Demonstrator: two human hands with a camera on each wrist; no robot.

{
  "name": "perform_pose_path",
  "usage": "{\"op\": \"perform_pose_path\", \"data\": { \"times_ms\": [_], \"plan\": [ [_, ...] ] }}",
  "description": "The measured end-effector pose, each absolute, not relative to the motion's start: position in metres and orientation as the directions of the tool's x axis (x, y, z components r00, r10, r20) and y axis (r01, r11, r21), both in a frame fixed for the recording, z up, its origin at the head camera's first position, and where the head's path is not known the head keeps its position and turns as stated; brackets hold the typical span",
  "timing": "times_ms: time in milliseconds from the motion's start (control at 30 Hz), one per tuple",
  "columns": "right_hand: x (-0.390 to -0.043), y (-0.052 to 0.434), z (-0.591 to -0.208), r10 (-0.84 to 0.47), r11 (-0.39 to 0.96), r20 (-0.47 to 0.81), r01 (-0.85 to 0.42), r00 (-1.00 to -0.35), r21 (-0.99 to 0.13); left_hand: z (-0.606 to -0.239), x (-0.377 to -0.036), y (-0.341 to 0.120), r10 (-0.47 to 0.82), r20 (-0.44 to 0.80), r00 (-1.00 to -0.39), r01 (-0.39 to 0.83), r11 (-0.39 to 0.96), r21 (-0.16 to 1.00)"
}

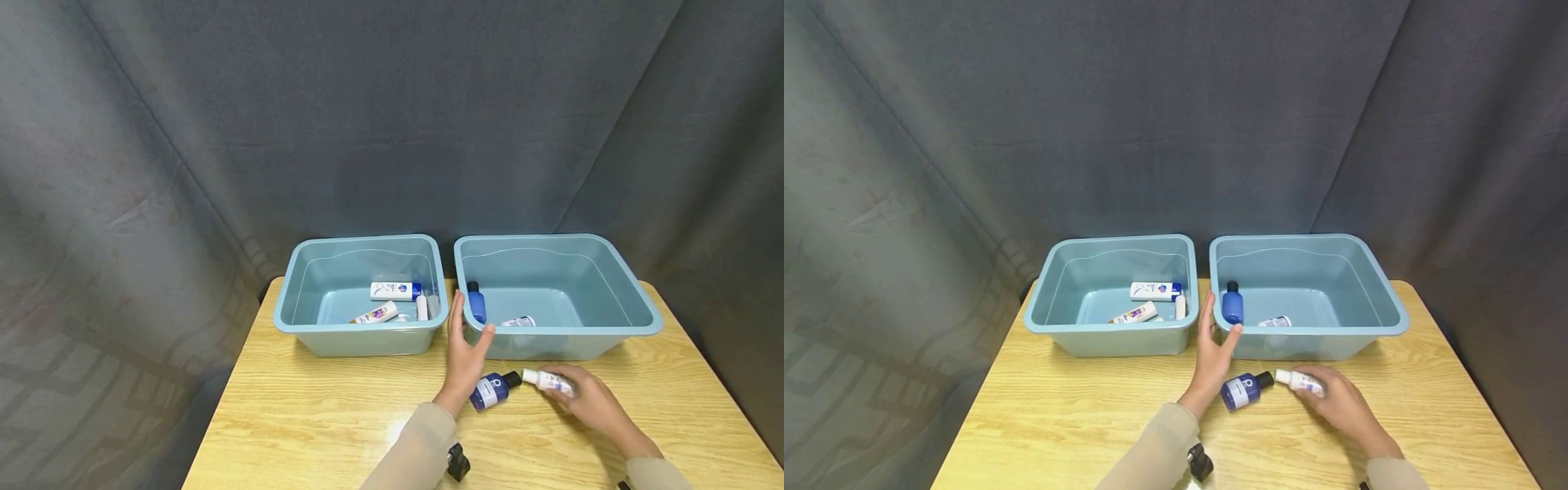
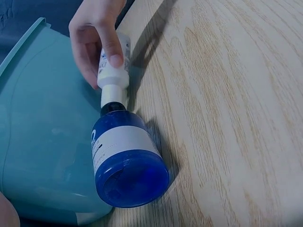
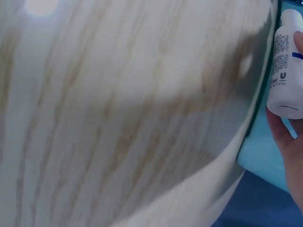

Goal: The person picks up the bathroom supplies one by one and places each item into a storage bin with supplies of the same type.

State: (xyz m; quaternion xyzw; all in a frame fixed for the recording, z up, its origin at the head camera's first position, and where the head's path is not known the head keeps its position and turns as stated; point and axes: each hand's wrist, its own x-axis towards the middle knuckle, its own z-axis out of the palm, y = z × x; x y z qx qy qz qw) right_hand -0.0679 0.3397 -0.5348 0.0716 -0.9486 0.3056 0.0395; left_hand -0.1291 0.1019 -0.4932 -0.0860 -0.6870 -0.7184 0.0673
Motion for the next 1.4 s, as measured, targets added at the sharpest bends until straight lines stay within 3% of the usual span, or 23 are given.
{"op": "perform_pose_path", "data": {
  "times_ms": [400,1000,1400],
  "plan": [
    [-0.052,0.344,-0.511,-0.090,0.821,0.125,-0.145,-0.988,-0.553,-0.493,-0.127,0.102,0.037,0.213,-0.976,0.212,-0.033,0.977],
    [-0.042,0.350,-0.493,-0.109,0.845,0.389,-0.291,-0.915,-0.447,-0.490,-0.128,0.103,0.036,0.213,-0.976,0.210,-0.075,0.975],
    [-0.039,0.349,-0.480,-0.099,0.819,0.506,-0.360,-0.857,-0.448,-0.490,-0.128,0.103,0.030,0.213,-0.977,0.210,-0.072,0.975]
  ]
}}
